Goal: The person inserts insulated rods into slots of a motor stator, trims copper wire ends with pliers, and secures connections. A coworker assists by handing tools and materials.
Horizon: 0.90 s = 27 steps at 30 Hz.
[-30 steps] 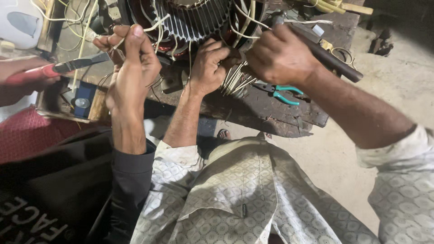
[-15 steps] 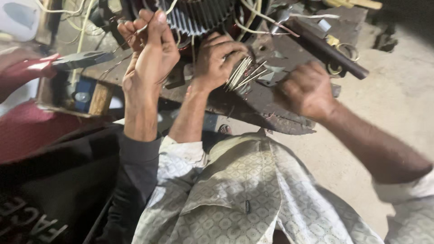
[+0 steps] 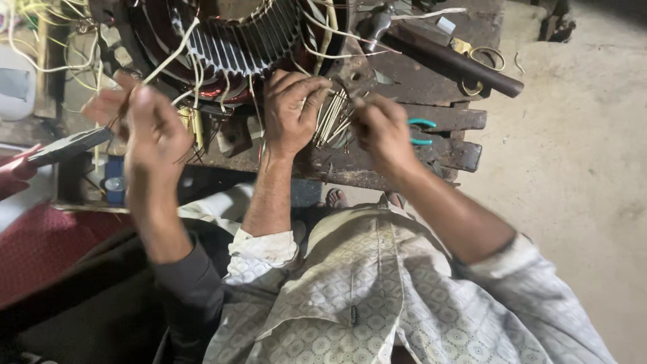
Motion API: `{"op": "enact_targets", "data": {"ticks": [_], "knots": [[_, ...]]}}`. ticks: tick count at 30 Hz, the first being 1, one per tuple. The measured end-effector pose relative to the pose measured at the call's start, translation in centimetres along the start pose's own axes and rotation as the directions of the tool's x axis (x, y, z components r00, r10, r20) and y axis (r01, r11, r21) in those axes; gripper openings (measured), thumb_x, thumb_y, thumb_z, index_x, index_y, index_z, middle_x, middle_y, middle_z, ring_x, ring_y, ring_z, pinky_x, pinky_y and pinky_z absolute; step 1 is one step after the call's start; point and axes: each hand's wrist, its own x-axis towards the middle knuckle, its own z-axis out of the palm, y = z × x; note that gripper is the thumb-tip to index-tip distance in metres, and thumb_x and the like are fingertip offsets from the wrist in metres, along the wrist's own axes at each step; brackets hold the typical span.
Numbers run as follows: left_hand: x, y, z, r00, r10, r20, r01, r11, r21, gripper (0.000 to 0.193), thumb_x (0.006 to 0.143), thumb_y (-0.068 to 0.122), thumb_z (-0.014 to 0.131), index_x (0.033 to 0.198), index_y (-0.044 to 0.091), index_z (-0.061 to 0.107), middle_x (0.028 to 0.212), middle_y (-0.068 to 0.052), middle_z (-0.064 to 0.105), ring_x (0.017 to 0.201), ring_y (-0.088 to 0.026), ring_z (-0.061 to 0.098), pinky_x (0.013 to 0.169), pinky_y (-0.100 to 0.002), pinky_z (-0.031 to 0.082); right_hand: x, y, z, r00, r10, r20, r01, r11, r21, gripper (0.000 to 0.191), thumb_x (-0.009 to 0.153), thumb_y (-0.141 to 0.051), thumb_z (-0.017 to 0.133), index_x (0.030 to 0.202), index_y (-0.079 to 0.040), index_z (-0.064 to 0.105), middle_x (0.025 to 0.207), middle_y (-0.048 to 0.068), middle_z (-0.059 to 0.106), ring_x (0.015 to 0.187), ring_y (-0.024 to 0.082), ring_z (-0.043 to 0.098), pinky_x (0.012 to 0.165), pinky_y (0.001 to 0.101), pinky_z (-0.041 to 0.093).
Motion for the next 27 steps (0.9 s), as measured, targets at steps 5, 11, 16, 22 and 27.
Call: {"op": "enact_targets", "data": {"ticks": [5,11,16,22,27], "knots": [[-0.5,-0.9,-0.5,0.998,-0.014,0.055,0.012,0.999,0.038,0.006,0.097,0.017,0.079,0.099,0.011,0.080,0.094,0.000,0.075,0.090,-0.019,0.060,0.082,-0.035,0.046,-0.8,-3.8,-4.6,0.794,-0.553,0.252,0.530,0.427,-0.733,0.027,0.101,-0.026,0.070,0.103,0.001,0.066,0.088,0.010,0.063,0.078,0.021,0.058,0.068,0.0389,0.052],[-1.1,-2.6,0.3,0.995,-0.045,0.085,0.033,0.990,0.135,0.035,0.076,-0.008,0.061,0.104,0.003,0.077,0.098,-0.004,0.074,0.094,-0.020,0.061,0.092,-0.036,0.049,2.7,-7.7,0.6,0.471,-0.329,0.819,0.606,-0.554,-0.571,0.020,0.097,-0.029,0.069,0.108,-0.013,0.076,0.111,0.006,0.073,0.108,0.022,0.066,0.095,0.0442,0.056],[-1.2,-3.1,0.7,0.993,-0.043,0.107,0.030,0.992,0.126,0.028,0.080,-0.009,0.063,0.101,0.002,0.078,0.097,-0.005,0.074,0.092,-0.021,0.060,0.087,-0.035,0.047,2.9,-7.9,0.8,0.460,-0.231,0.857,0.639,-0.585,-0.500,0.020,0.108,-0.023,0.064,0.109,-0.008,0.078,0.111,0.007,0.073,0.113,0.022,0.063,0.099,0.0425,0.054],[-1.1,-2.0,0.5,0.997,-0.008,0.072,0.002,0.997,0.081,0.007,0.094,0.018,0.079,0.095,0.012,0.081,0.085,0.002,0.071,0.084,-0.019,0.056,0.084,-0.037,0.043,-0.9,-6.1,-4.4,0.627,-0.368,0.687,0.662,-0.212,-0.718,0.012,0.103,-0.010,0.066,0.107,-0.006,0.076,0.105,0.013,0.069,0.101,0.023,0.066,0.088,0.0372,0.062],[-1.1,-1.4,0.1,0.997,0.029,0.069,-0.035,0.997,0.076,0.008,0.098,0.018,0.075,0.096,0.013,0.080,0.085,0.003,0.070,0.087,-0.018,0.056,0.087,-0.037,0.044,-1.4,-5.8,-3.4,0.803,-0.412,0.431,0.556,0.255,-0.791,0.012,0.107,-0.007,0.065,0.116,-0.004,0.072,0.099,0.013,0.073,0.083,0.023,0.073,0.071,0.0321,0.062]]}}
